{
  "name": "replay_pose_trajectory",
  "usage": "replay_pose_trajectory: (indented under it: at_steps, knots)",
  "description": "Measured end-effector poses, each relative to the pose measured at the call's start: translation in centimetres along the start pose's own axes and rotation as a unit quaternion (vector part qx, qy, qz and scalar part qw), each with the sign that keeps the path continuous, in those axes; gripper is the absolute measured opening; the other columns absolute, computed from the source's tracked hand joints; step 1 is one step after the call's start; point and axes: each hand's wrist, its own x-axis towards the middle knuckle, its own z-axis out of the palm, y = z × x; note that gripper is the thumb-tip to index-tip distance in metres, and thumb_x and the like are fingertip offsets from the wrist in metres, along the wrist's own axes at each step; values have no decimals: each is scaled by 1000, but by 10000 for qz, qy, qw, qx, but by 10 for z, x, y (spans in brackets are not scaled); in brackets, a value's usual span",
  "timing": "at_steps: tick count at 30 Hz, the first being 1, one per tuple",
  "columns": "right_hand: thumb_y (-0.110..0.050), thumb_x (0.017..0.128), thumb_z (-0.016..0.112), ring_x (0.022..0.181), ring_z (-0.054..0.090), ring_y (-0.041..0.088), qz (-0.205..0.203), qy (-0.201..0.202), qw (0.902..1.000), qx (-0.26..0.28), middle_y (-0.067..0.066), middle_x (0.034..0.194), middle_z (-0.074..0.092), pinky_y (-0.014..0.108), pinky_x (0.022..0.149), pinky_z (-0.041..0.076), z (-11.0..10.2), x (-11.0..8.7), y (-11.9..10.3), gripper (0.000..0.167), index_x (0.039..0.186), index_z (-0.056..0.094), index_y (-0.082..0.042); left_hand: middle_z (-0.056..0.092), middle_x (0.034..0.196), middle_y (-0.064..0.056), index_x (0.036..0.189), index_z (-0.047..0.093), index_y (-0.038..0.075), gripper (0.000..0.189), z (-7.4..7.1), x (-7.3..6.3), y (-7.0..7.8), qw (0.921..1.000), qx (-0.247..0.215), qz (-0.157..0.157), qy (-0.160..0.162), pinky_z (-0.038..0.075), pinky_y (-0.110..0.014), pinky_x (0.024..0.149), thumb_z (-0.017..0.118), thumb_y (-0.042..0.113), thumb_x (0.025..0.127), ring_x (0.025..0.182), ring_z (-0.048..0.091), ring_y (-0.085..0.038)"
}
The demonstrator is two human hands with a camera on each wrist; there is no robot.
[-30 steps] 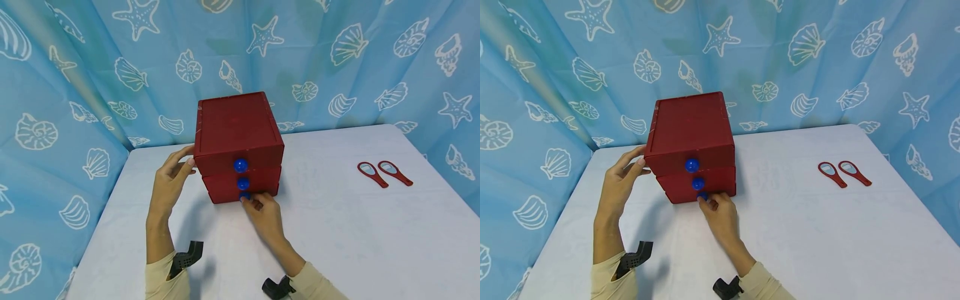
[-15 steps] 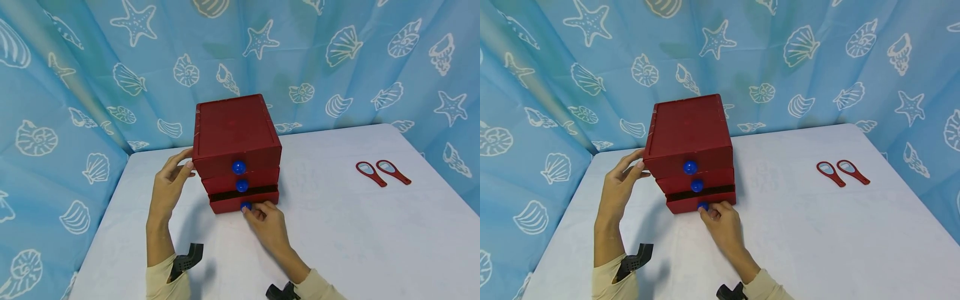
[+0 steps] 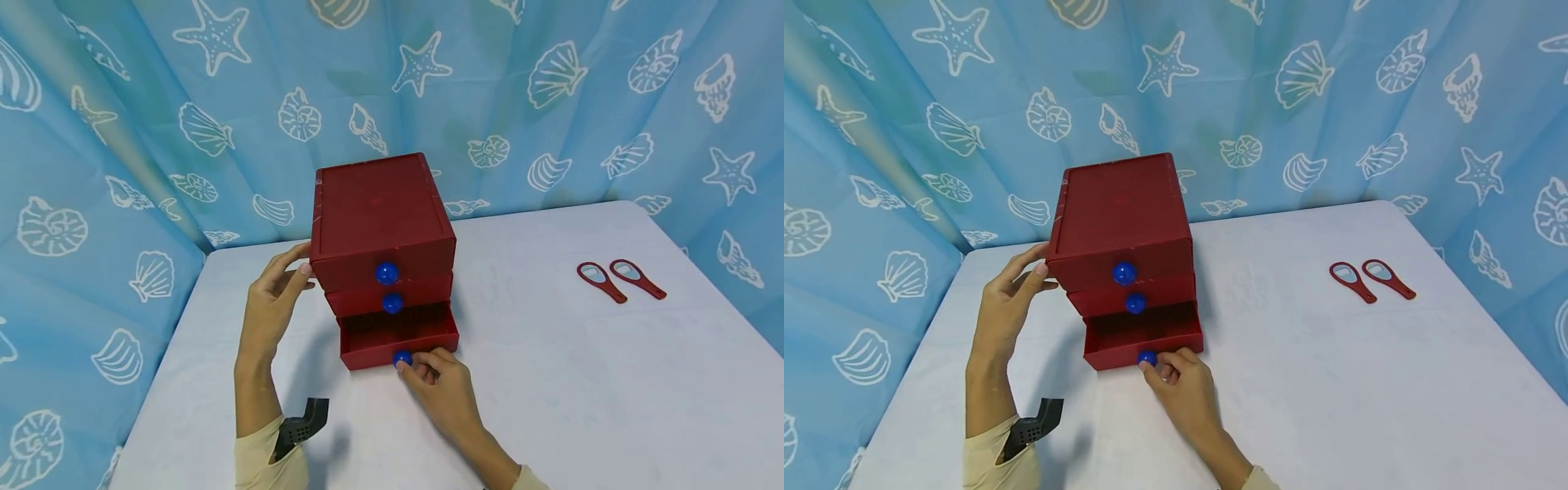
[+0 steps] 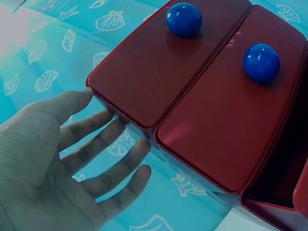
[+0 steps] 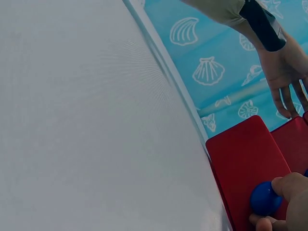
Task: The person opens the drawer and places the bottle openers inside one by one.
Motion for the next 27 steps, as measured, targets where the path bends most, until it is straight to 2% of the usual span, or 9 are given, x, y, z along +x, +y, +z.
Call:
replay_pose_trajectory:
  at_steps: [6,13,21,27]
  knots:
    - [-29,85,82,70,54,10,78,-45,9999,-70,-3,78,56,16,57,46,-2,-5,-1,24,90,76,-7,56,135,4,140,59,22,39,-1,-2,0,10000,-5,-93,-31,52,-40,96,60,30,102,108,64,-20]
    - [-31,85,82,70,54,9,66,-80,9999,-61,-4,77,56,17,57,47,-4,-14,-4,24,89,76,-8,55,136,5,140,60,23,40,-1,-1,2,9999,84,-116,13,53,-35,95,61,33,101,107,64,-19]
    - [-30,84,83,69,54,10,298,-181,9994,-25,-4,76,55,17,57,46,-9,-26,-7,21,87,75,-11,55,137,6,140,60,24,41,0,-1,1,9998,111,-144,9,51,-46,98,61,35,100,108,63,-18]
    - [-32,85,82,70,53,9,503,-350,9981,-47,-5,77,54,17,58,46,-14,-35,-10,22,89,75,-11,55,137,6,140,59,24,41,-1,0,2,9999,106,-102,-5,51,-46,98,61,36,101,109,64,-18]
